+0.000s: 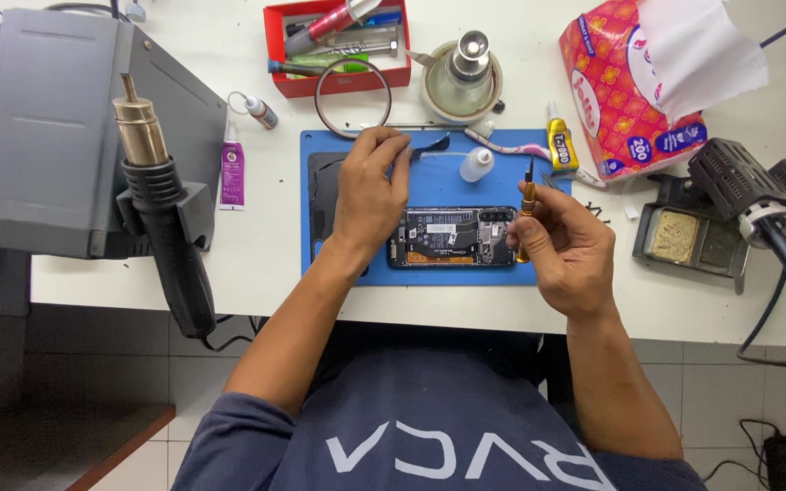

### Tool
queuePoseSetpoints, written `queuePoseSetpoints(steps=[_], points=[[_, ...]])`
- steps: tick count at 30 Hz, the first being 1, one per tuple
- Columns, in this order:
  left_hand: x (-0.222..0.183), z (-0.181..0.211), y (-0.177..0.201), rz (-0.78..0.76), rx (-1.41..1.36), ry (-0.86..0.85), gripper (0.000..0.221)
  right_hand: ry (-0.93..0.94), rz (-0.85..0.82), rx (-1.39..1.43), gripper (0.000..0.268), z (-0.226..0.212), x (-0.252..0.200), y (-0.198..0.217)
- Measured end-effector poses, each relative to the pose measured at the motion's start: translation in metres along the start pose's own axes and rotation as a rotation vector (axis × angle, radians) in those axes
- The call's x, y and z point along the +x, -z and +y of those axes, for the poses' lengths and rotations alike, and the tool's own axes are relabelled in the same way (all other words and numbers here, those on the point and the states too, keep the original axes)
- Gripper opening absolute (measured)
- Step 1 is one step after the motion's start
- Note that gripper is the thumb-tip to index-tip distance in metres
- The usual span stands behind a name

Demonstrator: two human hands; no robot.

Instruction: The person disassembles a mobile phone by removing the back cover with a tool and then uses a screwdriver to unscrew the internal components.

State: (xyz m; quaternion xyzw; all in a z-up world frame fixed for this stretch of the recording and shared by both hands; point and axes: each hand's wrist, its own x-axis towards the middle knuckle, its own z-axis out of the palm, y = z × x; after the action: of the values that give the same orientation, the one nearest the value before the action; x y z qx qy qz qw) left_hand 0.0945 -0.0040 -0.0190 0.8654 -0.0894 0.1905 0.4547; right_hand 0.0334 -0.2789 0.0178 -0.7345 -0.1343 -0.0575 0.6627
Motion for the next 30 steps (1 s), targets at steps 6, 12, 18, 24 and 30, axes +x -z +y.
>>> queuePoseSetpoints(steps=[6,12,18,24,30], points=[[-0.035,0.025,0.020,-0.016,0.084,-0.120,0.030,-0.054,0.026,-0.024,0.031,-0.014,-0.006,0.004],[-0.058,0.042,0.056,-0.115,-0.005,0.017,0.032,-0.153,-0.105,0.364,0.031,-0.007,-0.016,0.006],[-0.071,0.047,0.072,-0.142,-0.040,0.064,0.031,-0.185,-0.187,0.448,0.043,-0.015,-0.028,-0.019],[-0.081,0.056,0.075,-0.118,-0.100,0.071,0.030,-0.061,-0.095,0.223,0.020,0.004,-0.030,-0.039],[-0.094,0.052,0.087,-0.120,-0.093,0.103,0.029,0.069,-0.004,0.018,0.029,-0.016,0.000,-0.028]])
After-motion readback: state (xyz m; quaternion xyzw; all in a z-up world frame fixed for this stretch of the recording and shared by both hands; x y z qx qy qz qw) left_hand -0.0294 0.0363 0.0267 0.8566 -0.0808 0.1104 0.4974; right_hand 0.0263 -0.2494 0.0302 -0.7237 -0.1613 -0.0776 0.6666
